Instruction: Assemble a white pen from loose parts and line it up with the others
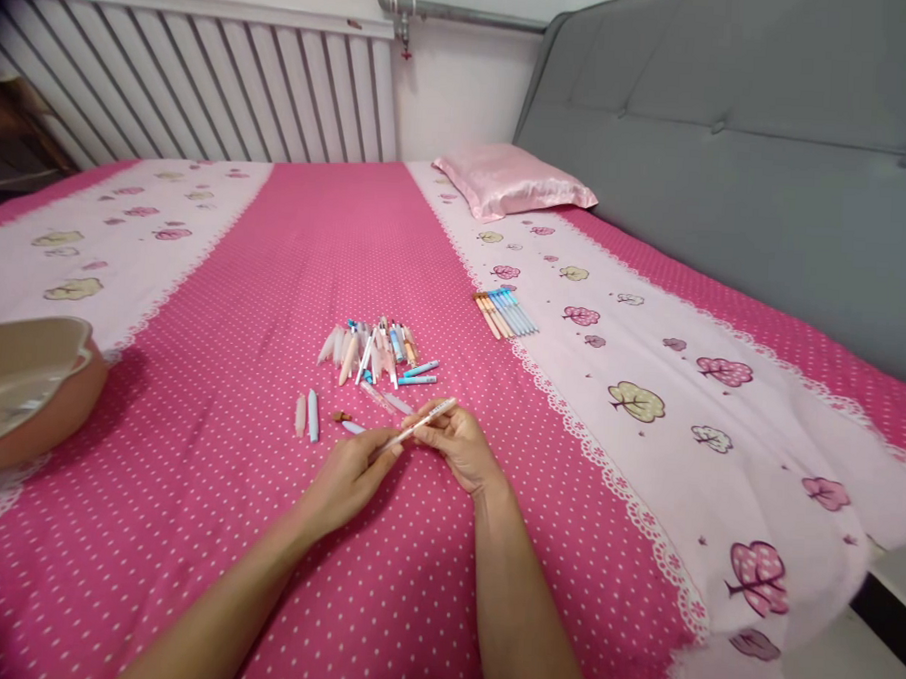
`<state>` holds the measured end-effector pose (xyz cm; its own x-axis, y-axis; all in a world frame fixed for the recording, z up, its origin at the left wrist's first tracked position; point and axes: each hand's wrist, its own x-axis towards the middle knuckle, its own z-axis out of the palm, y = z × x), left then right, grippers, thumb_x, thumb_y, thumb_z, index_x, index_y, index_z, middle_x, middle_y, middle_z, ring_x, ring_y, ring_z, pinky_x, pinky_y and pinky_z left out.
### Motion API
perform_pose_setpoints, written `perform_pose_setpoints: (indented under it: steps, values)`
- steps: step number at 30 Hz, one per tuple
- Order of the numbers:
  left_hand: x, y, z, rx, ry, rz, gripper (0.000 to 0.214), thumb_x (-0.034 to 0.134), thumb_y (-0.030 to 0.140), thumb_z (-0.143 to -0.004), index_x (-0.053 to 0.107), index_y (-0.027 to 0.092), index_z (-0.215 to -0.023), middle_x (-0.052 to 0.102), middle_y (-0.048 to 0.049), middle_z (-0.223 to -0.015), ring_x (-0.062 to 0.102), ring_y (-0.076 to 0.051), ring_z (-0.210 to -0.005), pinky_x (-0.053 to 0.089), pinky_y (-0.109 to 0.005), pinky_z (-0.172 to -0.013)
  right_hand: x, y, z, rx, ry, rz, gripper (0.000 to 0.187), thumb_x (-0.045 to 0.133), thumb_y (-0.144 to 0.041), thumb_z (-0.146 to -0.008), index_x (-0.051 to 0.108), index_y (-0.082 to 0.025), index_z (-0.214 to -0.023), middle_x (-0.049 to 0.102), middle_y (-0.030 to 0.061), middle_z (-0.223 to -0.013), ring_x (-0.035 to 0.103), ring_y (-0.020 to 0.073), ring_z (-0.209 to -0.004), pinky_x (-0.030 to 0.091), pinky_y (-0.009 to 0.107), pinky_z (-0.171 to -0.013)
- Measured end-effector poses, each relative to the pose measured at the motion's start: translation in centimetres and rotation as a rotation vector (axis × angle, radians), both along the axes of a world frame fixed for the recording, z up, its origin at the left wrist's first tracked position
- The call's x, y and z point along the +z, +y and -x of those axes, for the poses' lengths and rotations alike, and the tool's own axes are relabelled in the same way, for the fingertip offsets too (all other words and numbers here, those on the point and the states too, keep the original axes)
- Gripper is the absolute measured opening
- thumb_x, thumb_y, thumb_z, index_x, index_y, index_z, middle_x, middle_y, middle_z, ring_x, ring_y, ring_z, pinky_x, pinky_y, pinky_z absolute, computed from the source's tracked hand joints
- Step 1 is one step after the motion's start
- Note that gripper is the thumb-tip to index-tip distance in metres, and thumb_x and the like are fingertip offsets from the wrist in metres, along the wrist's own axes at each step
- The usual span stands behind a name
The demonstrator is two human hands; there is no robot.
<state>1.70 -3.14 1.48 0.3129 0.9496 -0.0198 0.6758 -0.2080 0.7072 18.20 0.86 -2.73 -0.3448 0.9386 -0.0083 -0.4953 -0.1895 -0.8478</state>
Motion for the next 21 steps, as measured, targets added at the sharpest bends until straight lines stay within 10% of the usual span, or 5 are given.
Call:
perform_pose_setpoints:
  steps: [21]
  values:
    - [0.34, -0.22, -0.11, -0.005, -0.012, 0.011, 0.034, 0.035, 0.036, -0.093, 0.060, 0.014, -0.093, 0.062, -0.0067, -0.082, 0.054, -0.019, -0.073, 0.034, -0.028, -0.066, 0.04, -0.16, 0.20, -0.033, -0.011, 0.007, 0.032, 0.084, -0.026, -0.062, 0.057, -0.018, -0.078, 0.058, -0.0052, -0.066, 0.056, 0.0091, -0.060, 0.047, 0.019, -0.060]
